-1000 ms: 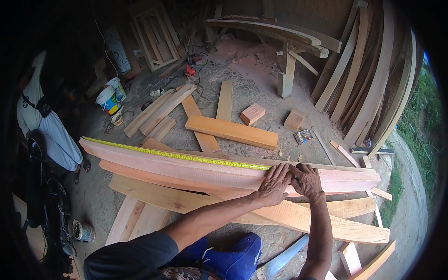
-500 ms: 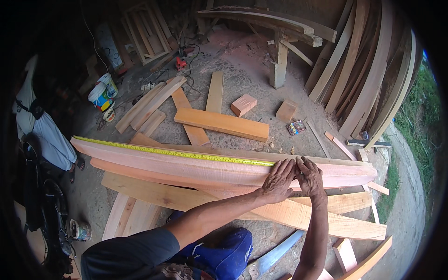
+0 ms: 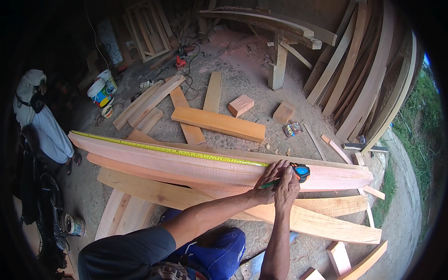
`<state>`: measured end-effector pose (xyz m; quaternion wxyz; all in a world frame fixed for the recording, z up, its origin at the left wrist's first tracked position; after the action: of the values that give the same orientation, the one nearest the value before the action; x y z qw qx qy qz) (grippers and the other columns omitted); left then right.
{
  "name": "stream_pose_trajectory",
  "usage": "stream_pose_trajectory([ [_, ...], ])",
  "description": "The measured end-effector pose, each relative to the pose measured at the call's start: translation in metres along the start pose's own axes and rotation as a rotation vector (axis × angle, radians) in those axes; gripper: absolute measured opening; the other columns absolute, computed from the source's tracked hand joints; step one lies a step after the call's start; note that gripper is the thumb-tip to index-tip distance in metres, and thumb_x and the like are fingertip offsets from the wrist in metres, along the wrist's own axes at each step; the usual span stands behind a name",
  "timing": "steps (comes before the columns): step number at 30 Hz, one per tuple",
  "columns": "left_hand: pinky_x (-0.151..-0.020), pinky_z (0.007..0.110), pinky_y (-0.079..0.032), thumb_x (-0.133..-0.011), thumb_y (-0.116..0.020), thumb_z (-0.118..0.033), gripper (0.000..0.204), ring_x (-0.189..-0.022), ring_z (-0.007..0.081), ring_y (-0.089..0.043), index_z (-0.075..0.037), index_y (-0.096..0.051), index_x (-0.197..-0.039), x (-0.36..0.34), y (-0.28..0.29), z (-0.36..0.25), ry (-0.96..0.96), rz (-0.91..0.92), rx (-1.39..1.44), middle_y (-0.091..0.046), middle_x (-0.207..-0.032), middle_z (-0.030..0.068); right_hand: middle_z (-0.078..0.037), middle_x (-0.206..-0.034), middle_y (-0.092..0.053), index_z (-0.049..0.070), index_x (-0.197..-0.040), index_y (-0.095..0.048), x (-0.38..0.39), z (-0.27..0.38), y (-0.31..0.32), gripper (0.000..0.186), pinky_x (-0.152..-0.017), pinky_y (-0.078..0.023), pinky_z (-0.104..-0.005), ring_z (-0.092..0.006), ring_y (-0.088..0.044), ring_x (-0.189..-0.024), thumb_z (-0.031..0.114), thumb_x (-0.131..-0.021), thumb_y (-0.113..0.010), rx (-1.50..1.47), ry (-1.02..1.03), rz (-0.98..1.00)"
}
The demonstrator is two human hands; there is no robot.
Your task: The person measures a wooden plank with a tape measure, then uses a hand saw to cut the plank into smaller pieces. The person repeatedly positions the plank, saws through it, and sets the cut pieces aside.
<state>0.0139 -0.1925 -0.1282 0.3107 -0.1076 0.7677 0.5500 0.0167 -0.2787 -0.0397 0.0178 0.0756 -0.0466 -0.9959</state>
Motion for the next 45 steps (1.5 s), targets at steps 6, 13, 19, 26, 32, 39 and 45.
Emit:
stream_pose_trajectory([
  [6, -0.135, 0.054, -0.008, -0.105, -0.047, -0.044, 0.084, -0.166, 0.042, -0.013, 0.004, -0.019, -0.169, 0.0, -0.004, 0.004, 0.042, 0.041, 0.118, -0.02, -0.176, 0.0284, -0.012, -0.084, -0.067, -0.001, -0.102, -0.069, 0.003, 0.004, -0.008, 0.018, -0.073, -0.053, -0.0352, -0.0243, -0.064, -0.075, 0.017, -0.108, -0.068, 0.127, 0.35, -0.024],
  [13, -0.135, 0.055, -0.012, -0.105, -0.045, -0.044, 0.083, -0.165, 0.0427, -0.016, 0.006, -0.022, -0.167, 0.001, 0.002, 0.003, 0.036, 0.09, 0.08, -0.02, -0.175, 0.0287, -0.03, -0.11, -0.073, -0.005, -0.117, -0.071, 0.008, 0.008, -0.013, 0.031, -0.087, -0.058, -0.0438, -0.038, -0.074, -0.101, 0.023, -0.108, -0.066, 0.429, 0.272, 0.07],
  [19, -0.135, 0.054, -0.014, -0.103, -0.046, -0.043, 0.083, -0.165, 0.0415, -0.018, 0.007, -0.026, -0.166, -0.003, 0.002, 0.001, -0.004, 0.143, -0.071, -0.024, -0.174, 0.0283, -0.031, -0.113, -0.072, -0.006, -0.122, -0.069, 0.007, -0.007, -0.029, 0.033, -0.085, -0.059, -0.047, -0.0411, -0.074, -0.103, 0.023, -0.109, -0.062, 0.524, 0.295, -0.02],
  [26, -0.136, 0.052, -0.012, -0.104, -0.048, -0.036, 0.081, -0.166, 0.0403, -0.015, 0.006, -0.02, -0.167, -0.003, -0.003, 0.002, 0.023, 0.157, 0.0, -0.02, -0.176, 0.0274, -0.038, -0.138, -0.063, -0.013, -0.136, -0.06, -0.001, -0.017, -0.015, 0.042, -0.108, -0.055, -0.0516, -0.0493, -0.063, -0.13, 0.02, -0.11, -0.056, 0.521, 0.193, 0.139],
  [32, -0.136, 0.053, -0.011, -0.105, -0.047, -0.035, 0.081, -0.166, 0.0398, -0.015, 0.006, -0.016, -0.168, 0.0, -0.002, 0.003, 0.057, 0.209, 0.037, -0.019, -0.176, 0.0271, -0.039, -0.136, -0.063, -0.013, -0.134, -0.062, 0.001, -0.011, -0.02, 0.042, -0.107, -0.056, -0.0511, -0.0496, -0.064, -0.128, 0.02, -0.108, -0.059, 0.597, 0.305, 0.107],
  [39, -0.136, 0.053, -0.006, -0.1, -0.056, -0.048, 0.09, -0.165, 0.0441, -0.013, 0.01, -0.029, -0.163, -0.003, 0.001, -0.002, -0.007, 0.225, -0.123, -0.02, -0.174, 0.0321, -0.024, -0.092, -0.075, -0.001, -0.116, -0.068, -0.014, 0.012, 0.014, 0.022, -0.077, -0.057, -0.0431, -0.0419, -0.075, -0.088, 0.018, -0.106, -0.065, 0.325, 0.258, 0.059],
  [45, -0.137, 0.05, -0.002, -0.085, -0.07, -0.031, 0.092, -0.167, 0.0407, -0.01, 0.008, -0.037, -0.162, -0.01, 0.014, -0.006, 0.106, 0.301, 0.124, -0.019, -0.176, 0.0282, -0.019, -0.118, -0.068, 0.011, -0.136, -0.061, -0.077, -0.032, 0.034, 0.054, -0.098, -0.053, -0.0515, -0.0425, -0.064, -0.118, 0.002, -0.083, -0.063, 1.081, 0.582, 0.428],
])
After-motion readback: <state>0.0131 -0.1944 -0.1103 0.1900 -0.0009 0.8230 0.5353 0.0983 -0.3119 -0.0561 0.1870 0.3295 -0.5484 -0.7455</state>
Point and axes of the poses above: each hand's wrist, its own x-axis away from the middle knuckle, its own y-axis out of the back of the hand, z = x × y, the point moved 3 cm from there along -x, towards the middle knuckle
